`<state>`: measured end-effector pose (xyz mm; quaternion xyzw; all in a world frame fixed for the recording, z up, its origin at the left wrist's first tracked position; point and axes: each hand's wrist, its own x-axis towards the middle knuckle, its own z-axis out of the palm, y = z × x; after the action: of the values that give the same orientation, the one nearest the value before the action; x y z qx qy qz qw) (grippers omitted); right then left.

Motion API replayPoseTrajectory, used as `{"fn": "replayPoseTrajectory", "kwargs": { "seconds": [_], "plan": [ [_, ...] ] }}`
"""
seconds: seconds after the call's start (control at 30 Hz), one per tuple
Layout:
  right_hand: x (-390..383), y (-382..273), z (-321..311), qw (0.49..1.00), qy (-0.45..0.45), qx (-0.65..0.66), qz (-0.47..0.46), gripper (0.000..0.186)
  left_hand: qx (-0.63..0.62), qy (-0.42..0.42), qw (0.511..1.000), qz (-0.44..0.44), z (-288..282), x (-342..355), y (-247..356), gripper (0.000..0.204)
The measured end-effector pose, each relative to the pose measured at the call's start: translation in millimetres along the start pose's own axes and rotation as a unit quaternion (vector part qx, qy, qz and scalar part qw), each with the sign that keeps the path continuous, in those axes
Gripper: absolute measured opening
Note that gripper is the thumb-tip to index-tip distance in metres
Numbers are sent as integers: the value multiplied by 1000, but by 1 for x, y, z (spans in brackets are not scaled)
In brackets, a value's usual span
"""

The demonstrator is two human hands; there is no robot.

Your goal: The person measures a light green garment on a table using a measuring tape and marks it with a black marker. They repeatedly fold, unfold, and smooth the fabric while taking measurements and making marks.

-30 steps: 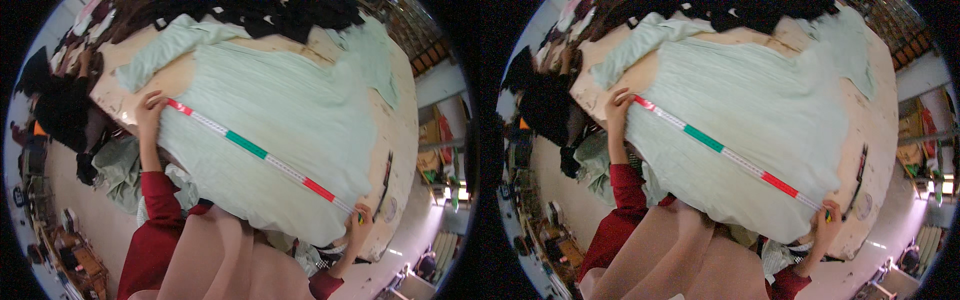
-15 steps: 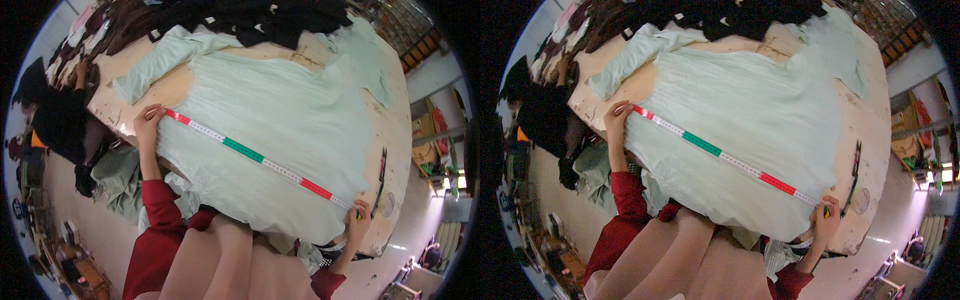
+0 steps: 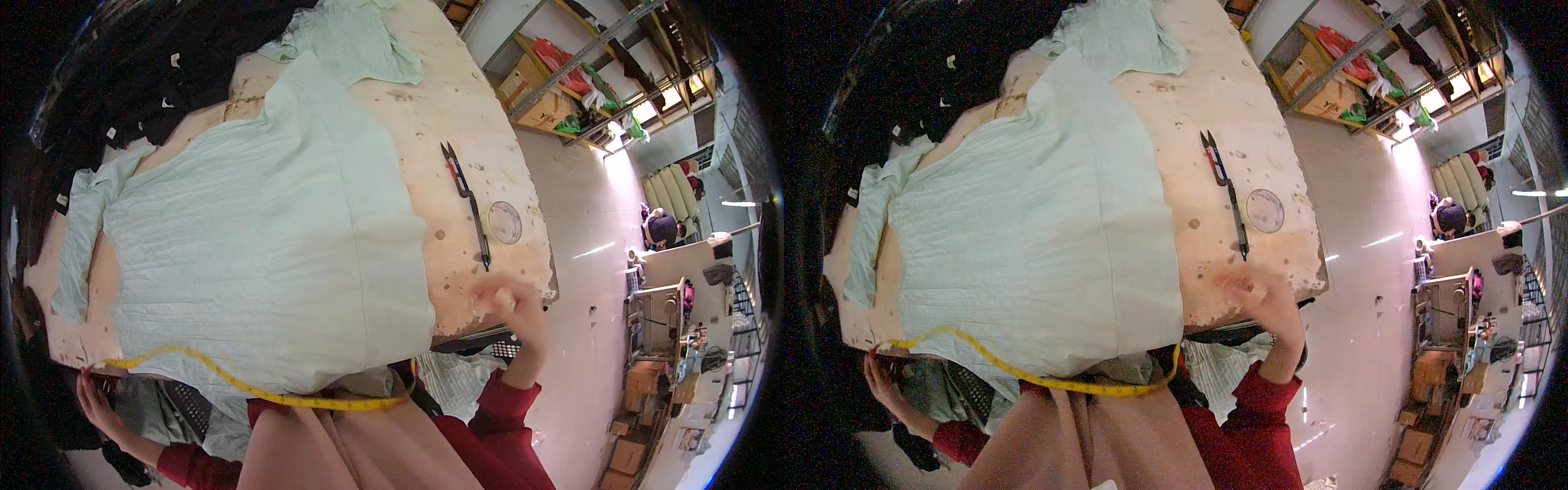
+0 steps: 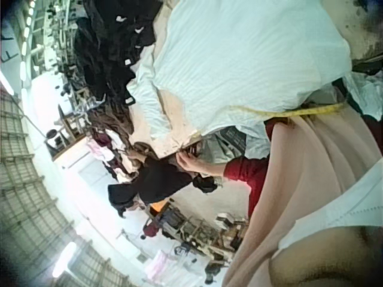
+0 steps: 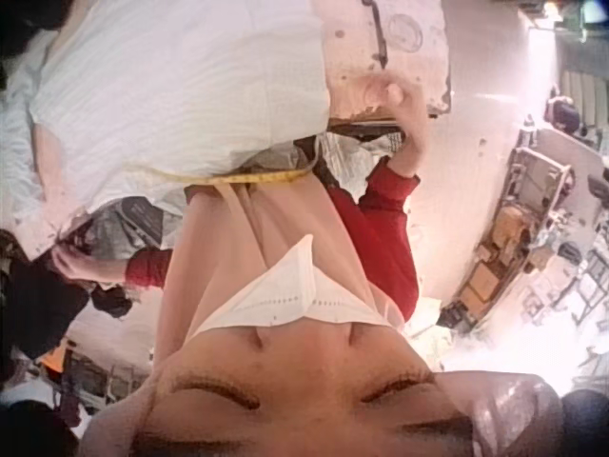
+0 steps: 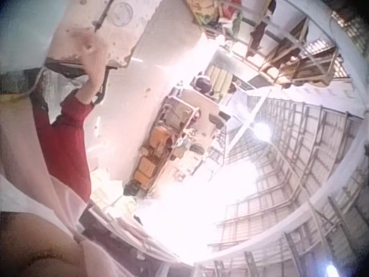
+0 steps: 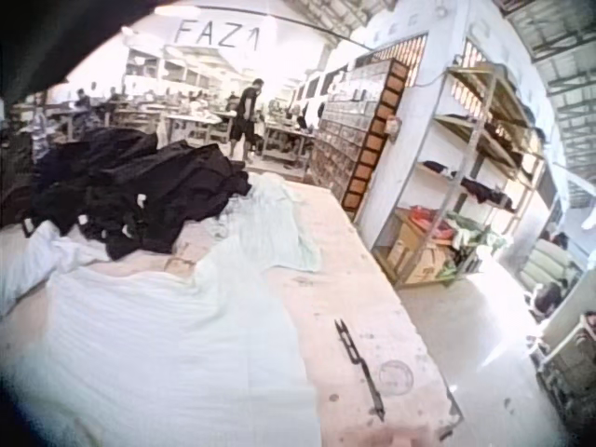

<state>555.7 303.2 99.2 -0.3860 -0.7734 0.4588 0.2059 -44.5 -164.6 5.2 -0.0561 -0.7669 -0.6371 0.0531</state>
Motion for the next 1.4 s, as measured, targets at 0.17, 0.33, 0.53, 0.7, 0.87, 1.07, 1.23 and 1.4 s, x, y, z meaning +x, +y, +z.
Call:
{"fn": "replayPoseTrajectory", "kwargs": {
  "seconds": [0.17,0.33,0.53,0.7,0.87,1.07,1.23,1.4],
  "plan": [
    [29,62,-6,940,253,-224,56,21,427,-9,904,-17,-135,16,-88,42],
    [29,72,-1,892,341,-294,-48,21,641,82,760,-69,-131,-17,-103,42],
    [17,-11,54,971,137,188,-56,38,177,-77,962,192,119,-125,102,33],
    [22,-38,114,946,-109,305,0,46,-106,-660,734,119,254,-242,167,38],
    [35,-63,139,988,67,128,-57,32,-124,-755,637,-98,272,-274,178,34],
    [29,-62,148,989,109,48,-91,12,-36,-677,695,239,271,-282,161,34],
    [17,-71,150,955,200,-98,-195,7,-31,-604,728,323,272,-292,164,39],
    [-12,-70,136,966,42,-66,-247,19,93,-579,729,353,281,-288,158,37]
  ]
}}
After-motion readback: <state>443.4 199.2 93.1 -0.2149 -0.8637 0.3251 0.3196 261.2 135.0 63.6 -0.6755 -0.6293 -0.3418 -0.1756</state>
